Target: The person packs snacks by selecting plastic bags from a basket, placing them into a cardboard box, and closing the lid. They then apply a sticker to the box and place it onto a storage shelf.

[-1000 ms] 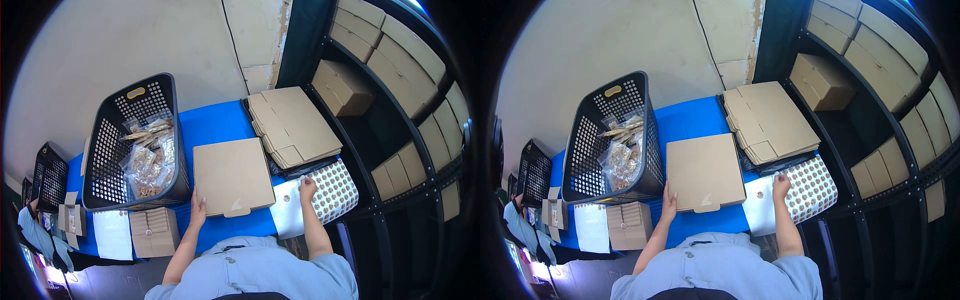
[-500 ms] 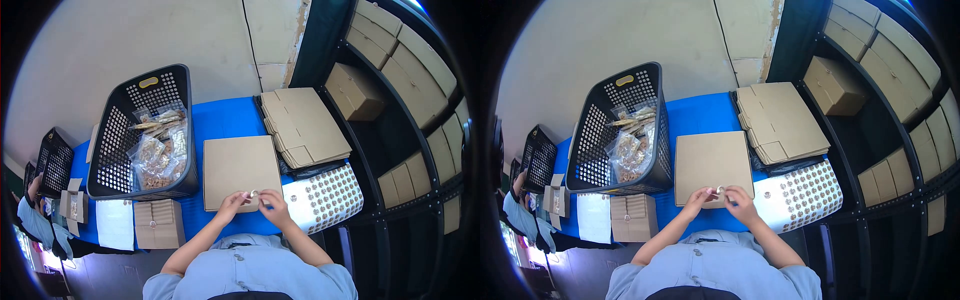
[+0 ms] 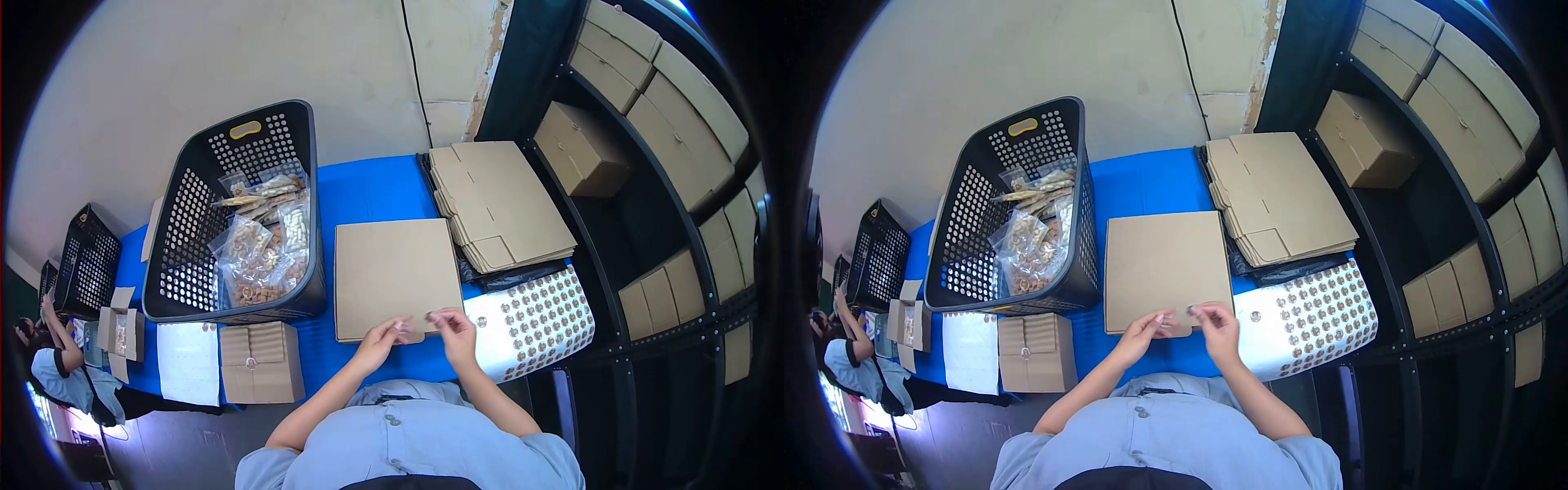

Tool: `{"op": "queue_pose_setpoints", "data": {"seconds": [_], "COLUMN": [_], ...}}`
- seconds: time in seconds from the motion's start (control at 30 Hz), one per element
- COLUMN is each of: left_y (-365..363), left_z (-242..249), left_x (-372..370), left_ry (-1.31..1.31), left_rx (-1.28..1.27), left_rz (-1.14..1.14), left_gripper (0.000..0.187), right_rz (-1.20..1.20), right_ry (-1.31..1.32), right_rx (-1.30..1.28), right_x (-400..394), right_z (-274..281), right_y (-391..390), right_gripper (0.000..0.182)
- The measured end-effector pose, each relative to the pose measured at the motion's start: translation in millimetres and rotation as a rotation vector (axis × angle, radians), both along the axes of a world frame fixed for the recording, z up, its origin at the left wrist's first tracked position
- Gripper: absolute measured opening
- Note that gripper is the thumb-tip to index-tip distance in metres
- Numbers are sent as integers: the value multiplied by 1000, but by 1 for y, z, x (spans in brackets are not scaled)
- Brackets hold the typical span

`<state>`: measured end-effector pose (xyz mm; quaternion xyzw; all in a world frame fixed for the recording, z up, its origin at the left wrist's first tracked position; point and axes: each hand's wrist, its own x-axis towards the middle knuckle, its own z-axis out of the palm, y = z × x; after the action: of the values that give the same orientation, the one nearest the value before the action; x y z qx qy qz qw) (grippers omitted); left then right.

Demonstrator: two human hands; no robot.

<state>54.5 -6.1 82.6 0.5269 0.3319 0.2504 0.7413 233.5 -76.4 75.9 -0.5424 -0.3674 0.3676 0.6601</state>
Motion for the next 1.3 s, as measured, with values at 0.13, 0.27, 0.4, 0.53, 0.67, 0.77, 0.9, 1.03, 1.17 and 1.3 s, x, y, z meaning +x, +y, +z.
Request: {"op": "queue_pose_setpoints", "data": {"seconds": [0.13, 0.27, 0.4, 0.53, 0.67, 0.77, 0.9, 1.03, 1.17, 1.3], "left_y": [16, 31, 25, 20, 15, 14, 32, 37, 27, 13], "left_z": [-24, -27, -38, -34, -25, -11, -7, 8, 28, 13], "left_x": [-25, -64, -77, -69, -57, -45, -51, -56, -38, -25], "left_ry": [181, 433, 746, 792, 970, 1066, 932, 427, 545, 708], "left_rx": [377, 460, 547, 543, 544, 504, 342, 380, 654, 706], "left_rz": [222, 321, 286, 273, 257, 234, 311, 464, 445, 449], "left_gripper": [30, 34, 43, 49, 55, 56, 57, 59, 73, 79], "right_rz": [-207, -231, -226, -259, -352, -356, -375, -373, -397, -332], "right_ry": [-143, -79, -379, -564, -617, -576, -297, -370, -463, -697], "right_rx": [-114, -216, -264, -281, -393, -436, -366, -257, -140, -153], "right_x": [51, 65, 54, 57, 53, 57, 74, 60, 40, 30], "right_z": [-26, -33, -41, -51, -28, -23, -30, 4, 19, 5], "right_y": [9, 11, 9, 10, 15, 20, 23, 29, 37, 34], "right_gripper": [14, 28, 39, 25, 17, 20, 19, 18, 18, 16]}}
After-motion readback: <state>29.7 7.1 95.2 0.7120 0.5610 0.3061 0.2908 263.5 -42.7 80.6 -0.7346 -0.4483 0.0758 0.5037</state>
